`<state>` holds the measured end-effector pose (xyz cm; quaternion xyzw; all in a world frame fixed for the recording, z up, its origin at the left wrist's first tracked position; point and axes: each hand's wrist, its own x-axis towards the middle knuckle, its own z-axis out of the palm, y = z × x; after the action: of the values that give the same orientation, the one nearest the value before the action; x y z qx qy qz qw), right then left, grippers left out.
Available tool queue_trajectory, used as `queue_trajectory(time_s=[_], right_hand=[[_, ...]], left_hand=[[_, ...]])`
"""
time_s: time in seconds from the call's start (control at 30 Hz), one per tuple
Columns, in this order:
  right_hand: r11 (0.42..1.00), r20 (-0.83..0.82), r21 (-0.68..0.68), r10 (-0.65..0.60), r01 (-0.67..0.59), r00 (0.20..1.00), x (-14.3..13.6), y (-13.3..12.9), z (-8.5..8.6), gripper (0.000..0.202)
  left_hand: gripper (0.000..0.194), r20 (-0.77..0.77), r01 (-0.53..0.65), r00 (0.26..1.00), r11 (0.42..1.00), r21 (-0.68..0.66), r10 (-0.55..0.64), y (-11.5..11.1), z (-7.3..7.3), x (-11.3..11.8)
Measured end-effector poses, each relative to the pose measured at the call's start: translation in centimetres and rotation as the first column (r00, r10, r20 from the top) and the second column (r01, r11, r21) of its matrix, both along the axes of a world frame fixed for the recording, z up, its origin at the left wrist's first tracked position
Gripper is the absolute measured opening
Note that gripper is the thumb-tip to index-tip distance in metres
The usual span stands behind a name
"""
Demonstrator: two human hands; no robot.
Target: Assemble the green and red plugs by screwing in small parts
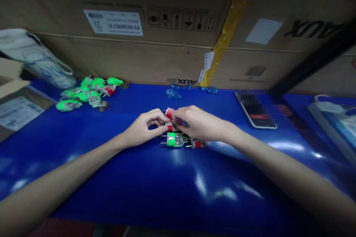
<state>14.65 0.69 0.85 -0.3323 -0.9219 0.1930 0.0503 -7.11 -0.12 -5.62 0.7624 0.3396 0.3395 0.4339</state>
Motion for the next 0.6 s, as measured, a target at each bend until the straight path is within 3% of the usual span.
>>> queue_trajectory(time_s=[0.17,0.37,0.6], right_hand=[[1.0,-0.014,-0.005,0.011,-0.011,1.0,0.1,0.1,-0.1,0.011],[0.999,-0.154,-0.035,-0.008,0.003,0.988,0.6,0.3,0.4,0.007],[0.991,-0.235,-0.128,-0.058,0.028,0.97,1.1,0.5,1.6,0.009]], left_hand=[[0.017,-0.014,-0.003,1.0,1.0,0.018,0.003,0.0,0.0,0.0],[0.018,-0.051,-0.013,0.999,0.999,0.052,0.016,-0.2,0.3,0.1],[0.018,-0.17,0.006,0.985,0.974,0.225,0.033,-0.8,1.3,0.4]])
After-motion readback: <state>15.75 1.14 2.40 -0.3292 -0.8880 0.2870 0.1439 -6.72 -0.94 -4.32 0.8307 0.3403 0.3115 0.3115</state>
